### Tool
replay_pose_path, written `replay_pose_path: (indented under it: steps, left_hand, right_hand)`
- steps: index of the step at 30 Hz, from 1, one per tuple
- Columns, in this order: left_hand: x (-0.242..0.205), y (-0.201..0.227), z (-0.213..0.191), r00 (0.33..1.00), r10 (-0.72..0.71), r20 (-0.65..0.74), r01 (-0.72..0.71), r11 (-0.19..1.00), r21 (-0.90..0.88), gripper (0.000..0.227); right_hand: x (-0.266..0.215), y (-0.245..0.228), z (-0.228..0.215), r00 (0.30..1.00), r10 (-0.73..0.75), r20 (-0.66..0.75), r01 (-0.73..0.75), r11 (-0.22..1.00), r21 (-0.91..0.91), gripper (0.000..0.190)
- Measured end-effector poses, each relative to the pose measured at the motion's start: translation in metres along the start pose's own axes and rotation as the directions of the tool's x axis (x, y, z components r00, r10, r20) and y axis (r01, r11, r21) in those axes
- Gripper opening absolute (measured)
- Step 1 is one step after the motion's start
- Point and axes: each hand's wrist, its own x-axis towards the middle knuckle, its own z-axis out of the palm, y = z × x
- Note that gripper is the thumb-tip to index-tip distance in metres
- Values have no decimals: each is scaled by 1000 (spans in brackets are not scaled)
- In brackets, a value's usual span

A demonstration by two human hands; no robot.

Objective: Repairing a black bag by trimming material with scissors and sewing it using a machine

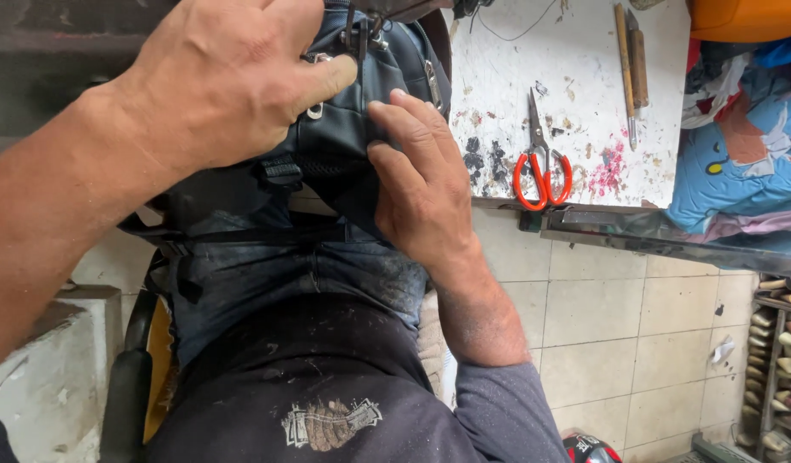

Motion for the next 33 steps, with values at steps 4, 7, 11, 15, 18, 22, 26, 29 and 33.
replay_pose_path:
  steps: [4,7,11,15,18,22,26,29,33]
  left_hand:
    - [0,-1,6,1000,-23,-20,20,994,-108,18]
    - [0,-2,11,997,-34,-65,17,969,-245,19]
    - [0,-1,13,988,-69,-135,27,957,-288,27]
    - [0,-1,13,989,-79,-125,35,948,-316,27]
    - [-1,-2,12,990,-63,-128,20,949,-313,38]
    - [0,-2,9,995,-61,-81,31,944,-328,39]
    - [1,-1,6,997,-65,-42,49,948,-314,40]
    - [1,0,7,996,-65,-55,47,957,-286,31]
    - [1,-2,6,996,-55,-67,33,956,-290,32]
  right_hand:
    - [1,2,4,1000,31,3,-31,997,-66,21]
    - [-1,4,6,997,51,54,-46,996,-82,22]
    - [0,5,5,996,50,77,-43,995,-90,21]
    - [-2,6,6,994,51,93,-42,995,-94,17]
    - [-4,6,6,996,62,66,-55,994,-97,12]
    - [-2,5,5,996,58,74,-51,994,-92,13]
    - [-3,5,4,995,67,74,-63,996,-61,12]
    - [-5,7,5,995,80,63,-79,996,-29,10]
    - [-6,10,4,995,80,62,-80,997,-1,11]
